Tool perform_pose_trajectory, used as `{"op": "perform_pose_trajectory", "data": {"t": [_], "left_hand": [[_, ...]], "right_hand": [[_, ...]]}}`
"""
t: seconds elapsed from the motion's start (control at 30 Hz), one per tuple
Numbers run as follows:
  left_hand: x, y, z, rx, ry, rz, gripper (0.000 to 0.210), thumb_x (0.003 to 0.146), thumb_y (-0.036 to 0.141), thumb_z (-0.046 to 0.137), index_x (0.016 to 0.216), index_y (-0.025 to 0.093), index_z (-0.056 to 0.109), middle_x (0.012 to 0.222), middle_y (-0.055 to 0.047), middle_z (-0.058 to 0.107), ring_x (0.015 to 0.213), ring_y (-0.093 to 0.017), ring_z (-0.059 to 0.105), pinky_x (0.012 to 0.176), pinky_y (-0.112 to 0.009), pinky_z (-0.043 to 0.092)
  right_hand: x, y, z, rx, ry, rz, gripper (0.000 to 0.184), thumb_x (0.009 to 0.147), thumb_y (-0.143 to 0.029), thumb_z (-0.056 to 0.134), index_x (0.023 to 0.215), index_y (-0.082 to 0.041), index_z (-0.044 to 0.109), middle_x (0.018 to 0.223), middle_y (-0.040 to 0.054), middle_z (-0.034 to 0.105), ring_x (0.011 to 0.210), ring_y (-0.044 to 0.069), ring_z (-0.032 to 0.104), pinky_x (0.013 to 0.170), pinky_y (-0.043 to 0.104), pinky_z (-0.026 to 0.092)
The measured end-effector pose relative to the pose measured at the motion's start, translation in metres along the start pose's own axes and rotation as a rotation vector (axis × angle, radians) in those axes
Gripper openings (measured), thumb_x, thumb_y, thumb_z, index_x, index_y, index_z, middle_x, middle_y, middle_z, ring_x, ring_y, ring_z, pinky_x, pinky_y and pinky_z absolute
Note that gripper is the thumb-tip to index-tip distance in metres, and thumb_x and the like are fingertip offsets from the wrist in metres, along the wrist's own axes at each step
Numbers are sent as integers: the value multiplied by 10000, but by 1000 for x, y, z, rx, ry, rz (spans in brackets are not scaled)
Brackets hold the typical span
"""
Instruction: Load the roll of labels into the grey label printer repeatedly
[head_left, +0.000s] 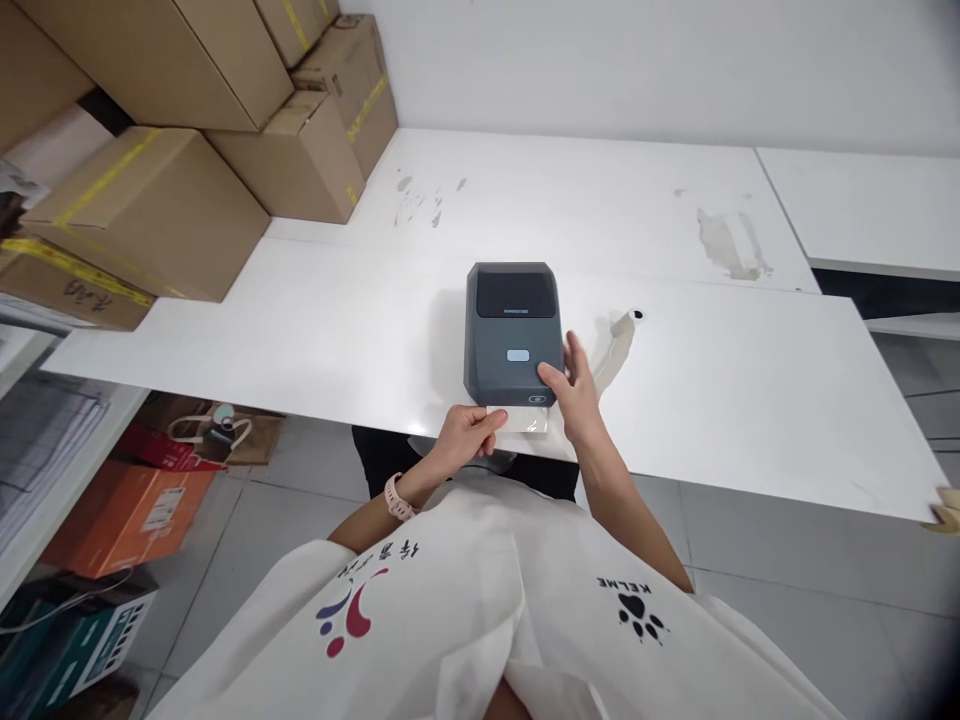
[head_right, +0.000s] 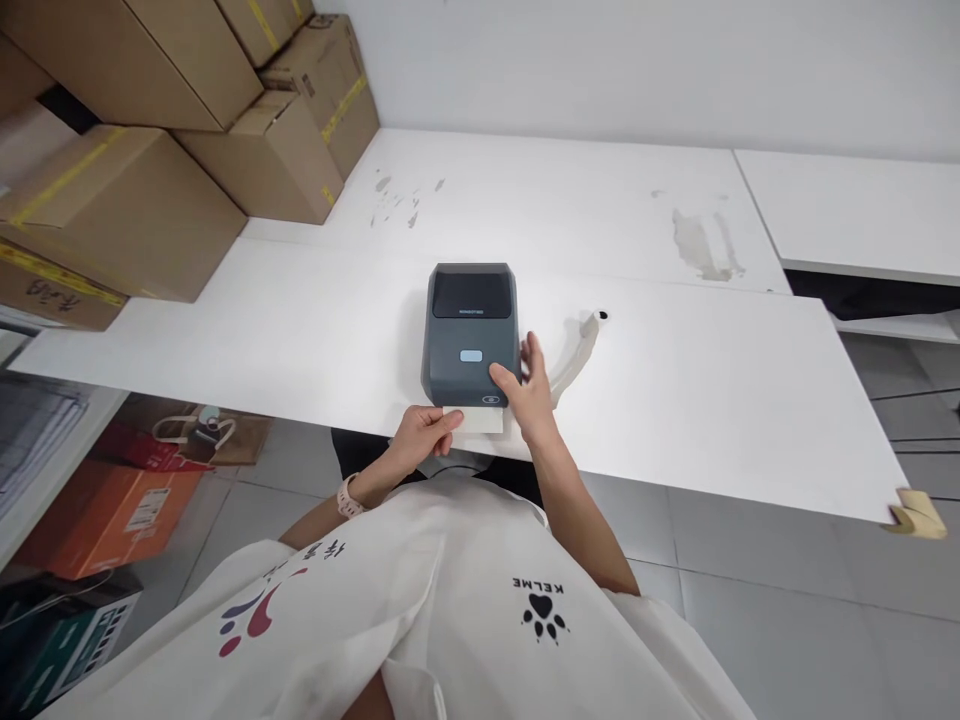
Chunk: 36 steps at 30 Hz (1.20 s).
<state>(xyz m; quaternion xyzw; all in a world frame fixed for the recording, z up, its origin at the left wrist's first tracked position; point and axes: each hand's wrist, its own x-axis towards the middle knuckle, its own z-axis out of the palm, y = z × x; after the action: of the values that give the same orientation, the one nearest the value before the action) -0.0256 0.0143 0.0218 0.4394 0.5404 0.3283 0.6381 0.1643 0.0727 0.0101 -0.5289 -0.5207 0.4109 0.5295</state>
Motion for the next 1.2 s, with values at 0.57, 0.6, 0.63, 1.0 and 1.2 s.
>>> {"op": "perform_pose_trajectory", "data": {"t": [0.57, 0.6, 0.63, 1.0, 1.2], "left_hand": [[1, 21, -28, 246, 281, 447, 716, 976, 586, 581, 1608, 307, 395, 1733, -82, 345, 1596, -283, 348, 1299, -467, 316], [1, 21, -23, 242, 247, 443, 772, 972, 589, 589, 1642, 315, 322, 1765, -75, 269, 1630, -287, 272, 1327, -478, 263], [1, 20, -19, 229, 226, 437, 803, 974, 589, 588, 1661, 321, 271, 1780, -67, 220, 1647, -289, 221, 1341, -484, 231], [8, 9, 2, -34, 276, 460, 774, 1027, 588, 470, 1685, 374, 124, 1804, 4, 97, 1671, -229, 99, 1356, -418, 230], [13, -8, 7, 12, 370, 400, 732, 1036, 672, 315, 1673, 324, 223, 1789, -24, 193, 1660, -226, 176, 1358, -424, 213]], "right_hand": [[-23, -33, 9, -611, -130, -543, 415, 976, -413, 634, 1385, -351, 604, 1308, 46, 744, 1273, 306, 657, 1227, 583, 298], [-25, -30, 3, -541, -98, -514, 487, 971, -426, 639, 1446, -356, 557, 1415, 57, 687, 1358, 313, 601, 1227, 587, 322], [-27, -27, -2, -460, -63, -462, 556, 975, -443, 632, 1508, -358, 498, 1530, 66, 599, 1449, 314, 523, 1235, 590, 336], [-42, -10, 1, 60, -16, -72, 593, 1047, -563, 482, 1612, -410, 387, 1719, -10, 369, 1610, 245, 317, 1334, 524, 272], [-44, 8, 14, 107, 136, -14, 537, 1069, -558, 400, 1550, -342, 505, 1658, 19, 470, 1566, 230, 401, 1320, 518, 295]]}}
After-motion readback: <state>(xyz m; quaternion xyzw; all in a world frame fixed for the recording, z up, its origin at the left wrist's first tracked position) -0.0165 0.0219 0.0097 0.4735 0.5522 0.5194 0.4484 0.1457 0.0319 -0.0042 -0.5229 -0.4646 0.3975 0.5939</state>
